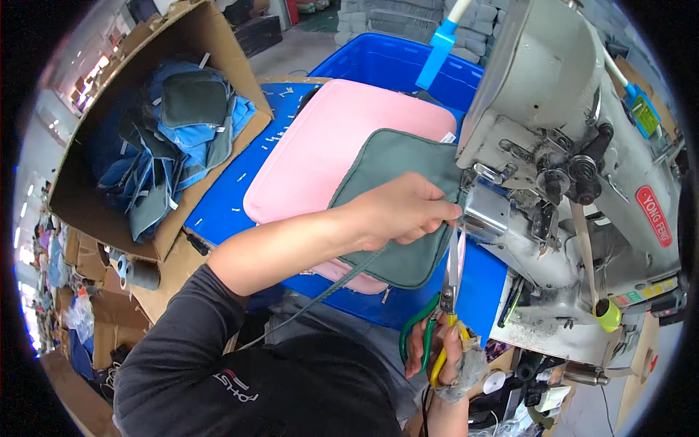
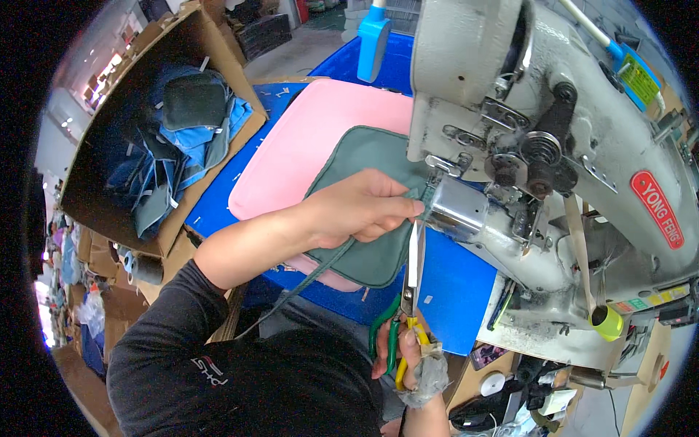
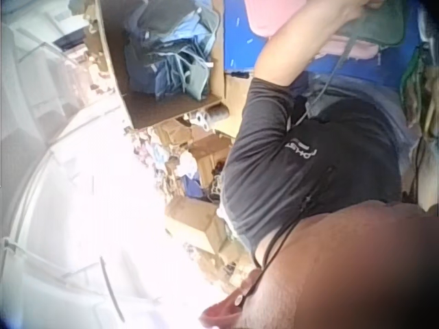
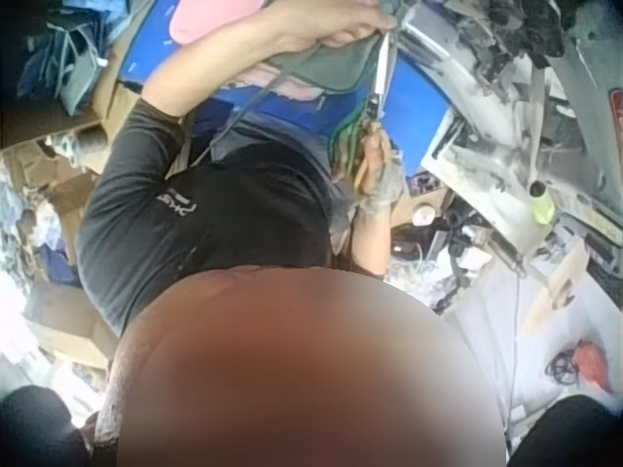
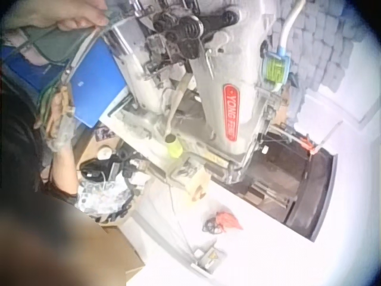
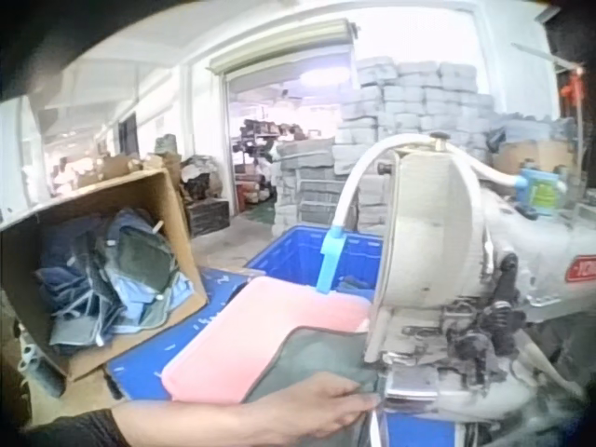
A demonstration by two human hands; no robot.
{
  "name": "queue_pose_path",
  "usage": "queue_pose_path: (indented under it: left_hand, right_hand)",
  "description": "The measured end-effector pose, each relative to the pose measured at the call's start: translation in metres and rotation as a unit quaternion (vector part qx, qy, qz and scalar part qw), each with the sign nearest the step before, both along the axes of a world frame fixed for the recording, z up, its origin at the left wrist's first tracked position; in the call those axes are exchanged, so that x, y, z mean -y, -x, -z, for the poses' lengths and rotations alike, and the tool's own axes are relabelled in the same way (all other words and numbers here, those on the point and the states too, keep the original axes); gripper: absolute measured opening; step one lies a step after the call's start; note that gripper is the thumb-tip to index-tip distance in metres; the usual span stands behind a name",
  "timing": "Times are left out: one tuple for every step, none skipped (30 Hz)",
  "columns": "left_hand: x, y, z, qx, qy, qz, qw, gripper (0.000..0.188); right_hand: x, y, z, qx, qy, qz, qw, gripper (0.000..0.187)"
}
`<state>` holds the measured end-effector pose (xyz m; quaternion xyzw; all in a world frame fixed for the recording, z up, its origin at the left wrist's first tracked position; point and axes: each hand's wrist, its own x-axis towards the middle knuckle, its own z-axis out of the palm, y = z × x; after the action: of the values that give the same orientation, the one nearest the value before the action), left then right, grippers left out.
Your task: Assembling and trimming the edges of a leather pouch at a workstation.
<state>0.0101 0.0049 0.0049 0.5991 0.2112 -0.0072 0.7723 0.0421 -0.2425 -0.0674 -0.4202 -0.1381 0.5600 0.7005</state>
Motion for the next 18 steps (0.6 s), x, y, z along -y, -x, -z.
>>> queue_pose_path:
  left_hand:
    - [-0.001,0.000,0.000,0.004,0.021,0.007,1.000,0.022]
    - [-0.001,0.000,0.001,0.004,0.021,0.004,1.000,0.022]
    - [-0.001,0.001,0.001,0.011,0.026,0.009,1.000,0.022]
    - [-0.002,0.002,0.001,0.017,0.030,0.014,0.999,0.023]
    - [-0.002,0.002,0.001,0.017,0.030,0.012,0.999,0.023]
    - [-0.001,0.003,0.000,0.015,0.031,0.012,0.999,0.023]
    - [-0.001,0.003,0.000,0.013,0.033,0.013,0.999,0.022]
    - [-0.001,0.002,0.000,0.013,0.034,0.013,0.999,0.022]
    - [-0.001,0.003,0.000,0.014,0.033,0.015,0.999,0.022]
    - [-0.001,0.003,0.000,0.015,0.032,0.017,0.999,0.022]
    - [-0.001,0.003,-0.001,0.015,0.033,0.016,0.999,0.022]
    - [-0.001,0.003,-0.001,0.013,0.027,0.016,0.999,0.021]
    - [-0.001,0.003,-0.001,0.011,0.021,0.016,1.000,0.021]
    - [-0.001,0.003,0.000,0.011,0.021,0.015,1.000,0.021]
    - [0.000,0.003,0.001,0.014,0.014,0.014,1.000,0.021]
    - [0.000,0.003,0.002,0.018,0.008,0.013,1.000,0.020]
    - [0.001,0.002,0.002,0.018,0.007,0.012,1.000,0.020]
    - [0.001,0.002,0.001,0.019,0.008,0.013,1.000,0.020]
  right_hand:
    - [0.000,0.000,-0.001,-0.008,0.003,0.003,1.000,0.059]
    - [0.000,0.001,-0.001,-0.009,0.003,0.000,1.000,0.059]
    - [0.000,0.003,-0.001,-0.010,0.000,0.012,1.000,0.059]
    - [-0.001,0.004,-0.001,-0.010,-0.004,0.023,1.000,0.058]
    - [-0.001,0.004,-0.001,-0.011,-0.004,0.022,1.000,0.058]
    - [-0.001,0.004,0.000,-0.027,-0.007,0.022,0.999,0.057]
    - [-0.001,0.004,0.000,-0.042,-0.010,0.022,0.999,0.057]
    - [-0.002,0.004,-0.001,-0.042,-0.010,0.022,0.999,0.057]
    - [-0.003,0.005,-0.004,0.003,0.011,0.013,1.000,0.060]
    - [-0.005,0.006,-0.006,0.048,0.032,0.005,0.998,0.065]
    - [-0.006,0.006,-0.008,0.048,0.032,0.003,0.998,0.065]
    - [-0.007,0.006,-0.010,0.043,0.036,0.005,0.998,0.065]
    - [-0.008,0.006,-0.011,0.038,0.039,0.007,0.999,0.065]
    - [-0.008,0.006,-0.011,0.038,0.039,0.006,0.999,0.065]
    - [-0.007,0.006,-0.011,0.038,0.031,0.002,0.999,0.066]
    - [-0.006,0.005,-0.011,0.038,0.023,-0.002,0.999,0.066]
    - [-0.006,0.006,-0.011,0.038,0.023,-0.002,0.999,0.066]
    - [-0.006,0.008,-0.012,0.039,0.029,0.002,0.999,0.066]
